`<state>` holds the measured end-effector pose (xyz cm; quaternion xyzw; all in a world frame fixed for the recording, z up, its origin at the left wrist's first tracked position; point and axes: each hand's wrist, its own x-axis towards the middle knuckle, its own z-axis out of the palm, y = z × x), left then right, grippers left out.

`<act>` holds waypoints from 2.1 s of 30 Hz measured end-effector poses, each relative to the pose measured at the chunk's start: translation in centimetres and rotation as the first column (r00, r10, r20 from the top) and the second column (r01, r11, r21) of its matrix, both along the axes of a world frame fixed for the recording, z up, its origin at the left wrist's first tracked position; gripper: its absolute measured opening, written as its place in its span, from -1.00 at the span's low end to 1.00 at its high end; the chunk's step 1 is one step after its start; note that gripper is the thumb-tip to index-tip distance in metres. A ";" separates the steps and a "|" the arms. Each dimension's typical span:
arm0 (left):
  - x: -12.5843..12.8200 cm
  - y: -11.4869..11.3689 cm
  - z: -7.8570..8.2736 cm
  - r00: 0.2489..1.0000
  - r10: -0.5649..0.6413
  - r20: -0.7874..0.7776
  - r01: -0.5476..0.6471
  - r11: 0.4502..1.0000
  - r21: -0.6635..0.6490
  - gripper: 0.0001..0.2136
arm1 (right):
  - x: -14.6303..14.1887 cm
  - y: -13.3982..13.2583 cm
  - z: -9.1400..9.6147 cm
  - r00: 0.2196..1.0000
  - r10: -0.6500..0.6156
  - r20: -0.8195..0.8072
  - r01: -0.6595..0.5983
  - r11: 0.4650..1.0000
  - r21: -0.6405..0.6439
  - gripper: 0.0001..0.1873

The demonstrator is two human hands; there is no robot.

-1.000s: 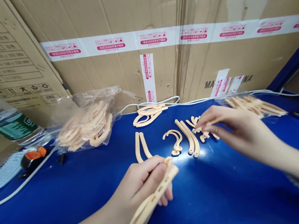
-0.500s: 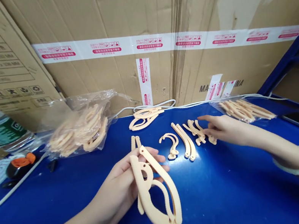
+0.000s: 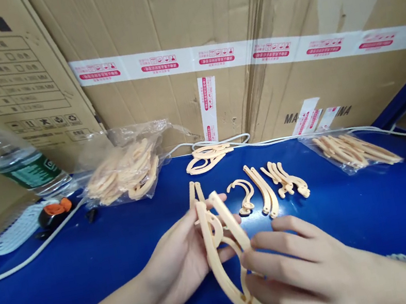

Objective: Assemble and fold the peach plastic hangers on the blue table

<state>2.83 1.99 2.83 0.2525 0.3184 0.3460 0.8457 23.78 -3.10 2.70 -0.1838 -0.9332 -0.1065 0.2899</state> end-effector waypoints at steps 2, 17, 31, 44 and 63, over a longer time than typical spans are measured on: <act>0.0 -0.2 -0.2 0.998 -0.028 0.054 0.027 0.999 0.025 -0.54 | 0.1 0.2 -0.2 0.999 -0.034 0.007 0.034 0.999 0.024 -0.68; 0.1 -1.5 -1.2 0.971 -0.009 -0.238 0.051 0.984 0.171 -0.58 | 1.5 0.4 1.1 0.977 -0.192 0.091 0.182 0.978 0.104 -0.59; -0.2 -2.4 -2.2 0.940 -0.265 -0.214 0.307 0.930 0.200 -0.58 | 7.5 5.9 2.2 0.954 -0.216 0.206 0.286 0.864 -0.414 -0.79; -0.3 -2.2 -2.1 0.942 -0.270 -0.200 0.309 0.930 0.200 -0.60 | 7.1 5.5 1.5 0.913 -0.305 0.272 0.406 0.755 -0.514 -0.74; -0.9 -1.5 -1.9 0.947 -0.128 -0.294 0.238 0.897 0.374 -0.39 | 5.8 4.2 1.9 0.914 -0.306 0.265 0.396 0.815 -0.424 -0.75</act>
